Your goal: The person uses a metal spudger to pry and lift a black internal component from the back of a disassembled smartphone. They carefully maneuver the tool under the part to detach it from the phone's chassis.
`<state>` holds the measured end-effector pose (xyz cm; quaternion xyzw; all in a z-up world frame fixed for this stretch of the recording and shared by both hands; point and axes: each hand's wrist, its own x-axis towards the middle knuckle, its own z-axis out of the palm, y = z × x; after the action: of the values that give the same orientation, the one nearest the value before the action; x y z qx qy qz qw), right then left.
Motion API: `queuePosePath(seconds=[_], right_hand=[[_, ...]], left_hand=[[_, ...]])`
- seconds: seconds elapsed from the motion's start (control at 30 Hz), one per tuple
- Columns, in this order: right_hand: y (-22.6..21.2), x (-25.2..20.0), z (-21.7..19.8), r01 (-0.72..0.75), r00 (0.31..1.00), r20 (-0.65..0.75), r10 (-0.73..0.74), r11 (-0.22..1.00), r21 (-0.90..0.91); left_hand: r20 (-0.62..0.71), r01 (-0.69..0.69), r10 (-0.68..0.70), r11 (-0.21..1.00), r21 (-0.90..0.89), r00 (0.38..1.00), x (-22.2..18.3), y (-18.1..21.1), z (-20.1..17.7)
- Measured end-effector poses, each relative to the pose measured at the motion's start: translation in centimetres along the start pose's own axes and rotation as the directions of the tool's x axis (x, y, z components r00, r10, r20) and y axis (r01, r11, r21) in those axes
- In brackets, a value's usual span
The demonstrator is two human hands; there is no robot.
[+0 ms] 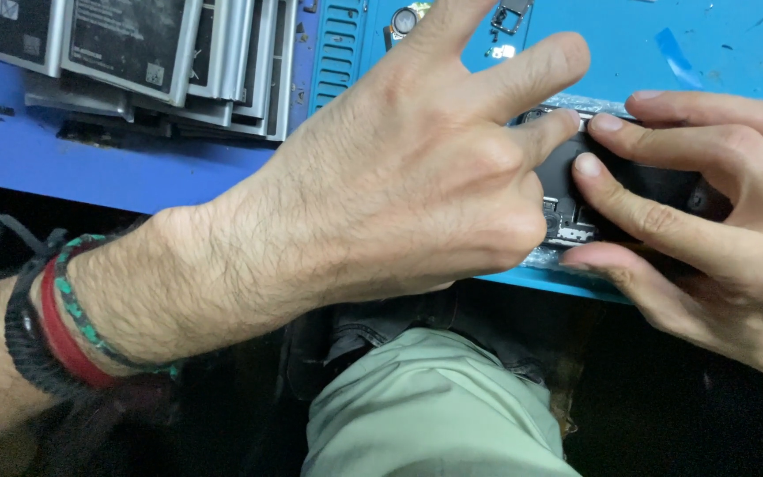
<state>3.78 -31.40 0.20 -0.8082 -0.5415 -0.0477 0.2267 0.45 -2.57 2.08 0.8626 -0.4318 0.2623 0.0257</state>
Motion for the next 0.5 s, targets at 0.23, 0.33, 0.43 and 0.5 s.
queuePosePath(seconds=[0.23,0.33,0.43,0.5], right_hand=[[-0.1,0.0,-0.2,-0.005,1.000,-0.024,0.005,1.000,-0.008],[-0.5,0.1,-0.3,-0.039,0.997,-0.060,0.041,0.998,0.043],[-1.0,0.3,-0.5,-0.128,0.989,-0.053,0.135,0.986,0.106],[-1.0,0.4,-0.5,-0.226,0.972,-0.019,0.236,0.948,0.223]], left_hand=[[0.097,0.028,-0.039,0.994,0.107,0.995,0.7,0.5,-0.9],[0.090,0.080,-0.084,0.995,0.053,0.992,0.5,1.1,-1.0],[0.069,0.065,-0.063,0.997,-0.034,0.996,0.0,1.7,-1.0],[0.110,0.089,-0.076,0.988,-0.127,0.991,-0.4,2.0,-1.4]])
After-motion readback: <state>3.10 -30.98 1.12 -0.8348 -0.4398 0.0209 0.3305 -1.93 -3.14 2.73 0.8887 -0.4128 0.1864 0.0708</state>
